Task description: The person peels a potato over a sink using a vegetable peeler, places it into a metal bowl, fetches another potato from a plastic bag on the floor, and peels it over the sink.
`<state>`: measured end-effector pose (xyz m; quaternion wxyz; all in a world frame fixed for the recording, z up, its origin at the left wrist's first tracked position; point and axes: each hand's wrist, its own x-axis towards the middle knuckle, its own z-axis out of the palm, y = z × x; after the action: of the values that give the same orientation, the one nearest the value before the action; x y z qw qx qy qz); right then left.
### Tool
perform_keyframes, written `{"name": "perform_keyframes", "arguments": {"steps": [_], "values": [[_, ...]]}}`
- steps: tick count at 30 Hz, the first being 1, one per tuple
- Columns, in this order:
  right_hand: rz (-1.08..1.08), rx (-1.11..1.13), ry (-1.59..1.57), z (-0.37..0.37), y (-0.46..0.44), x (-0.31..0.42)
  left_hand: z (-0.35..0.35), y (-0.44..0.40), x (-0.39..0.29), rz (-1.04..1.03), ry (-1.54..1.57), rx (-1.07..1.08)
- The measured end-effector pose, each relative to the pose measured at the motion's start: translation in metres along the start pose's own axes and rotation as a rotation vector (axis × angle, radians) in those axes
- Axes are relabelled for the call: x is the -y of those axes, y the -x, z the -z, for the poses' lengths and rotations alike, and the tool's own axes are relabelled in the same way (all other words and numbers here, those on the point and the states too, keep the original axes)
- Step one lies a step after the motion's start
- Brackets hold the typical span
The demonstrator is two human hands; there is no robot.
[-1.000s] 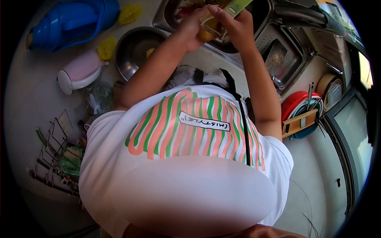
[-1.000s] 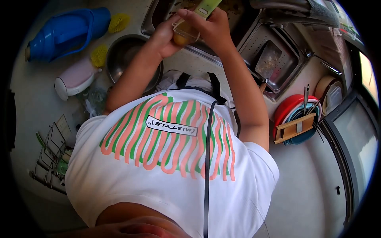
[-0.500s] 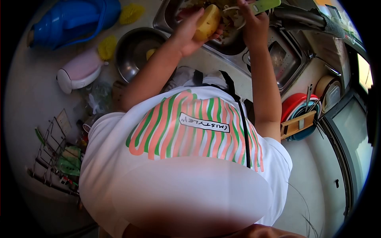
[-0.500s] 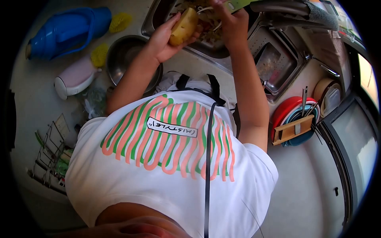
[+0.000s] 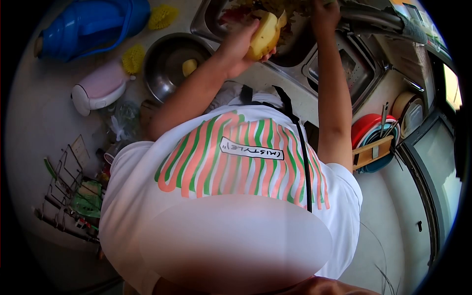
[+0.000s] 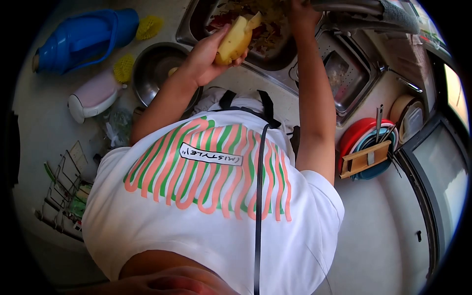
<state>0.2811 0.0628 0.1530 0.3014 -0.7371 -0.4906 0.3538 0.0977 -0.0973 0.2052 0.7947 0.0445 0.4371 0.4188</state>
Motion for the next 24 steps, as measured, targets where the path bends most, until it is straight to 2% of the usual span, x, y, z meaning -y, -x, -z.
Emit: {"name": "perform_keyframes", "arguments": {"steps": [2,4,6,9,12,13,14,15,16,18,20,21,22,24], "values": [[0.124,0.144,-0.291,0.009,-0.004,-0.015,0.003,-0.003,0.000,0.002,0.043,-0.061],[0.087,0.378,-0.369,0.016,0.031,0.010,0.007,-0.010,0.003,-0.068,-0.035,-0.144],[0.143,0.642,-0.439,0.018,0.074,0.027,-0.001,-0.019,0.006,-0.153,-0.015,-0.197],[0.116,0.674,-0.520,0.009,0.098,0.036,-0.016,-0.013,-0.001,-0.136,0.030,-0.201],[0.100,0.643,-0.533,-0.001,0.068,0.018,-0.001,-0.017,0.004,-0.111,0.004,-0.117],[0.174,0.499,-0.392,-0.003,0.049,0.009,0.000,-0.018,0.007,-0.127,-0.010,-0.100],[0.073,0.289,-0.692,-0.026,0.033,-0.004,-0.005,-0.013,0.006,-0.108,-0.040,-0.117],[0.202,0.152,-0.246,-0.014,0.013,-0.011,-0.014,-0.004,0.003,-0.092,-0.072,-0.131],[0.183,0.100,-0.392,-0.016,0.002,-0.012,-0.018,0.001,0.001,-0.073,-0.104,-0.146],[0.250,0.290,-0.364,0.005,0.014,0.001,-0.006,-0.008,0.003,-0.080,-0.105,-0.157],[0.101,0.519,-0.276,0.017,0.052,0.029,0.012,-0.021,0.010,-0.088,-0.071,-0.140],[0.164,0.604,-0.395,0.012,0.067,0.021,-0.002,-0.018,0.006,-0.110,-0.024,-0.237],[0.232,0.689,-0.515,0.005,0.082,0.021,-0.010,-0.018,0.001,-0.121,-0.001,-0.242],[0.129,0.698,-0.543,0.004,0.090,0.026,-0.017,-0.014,0.000,-0.122,0.047,-0.264]]}}
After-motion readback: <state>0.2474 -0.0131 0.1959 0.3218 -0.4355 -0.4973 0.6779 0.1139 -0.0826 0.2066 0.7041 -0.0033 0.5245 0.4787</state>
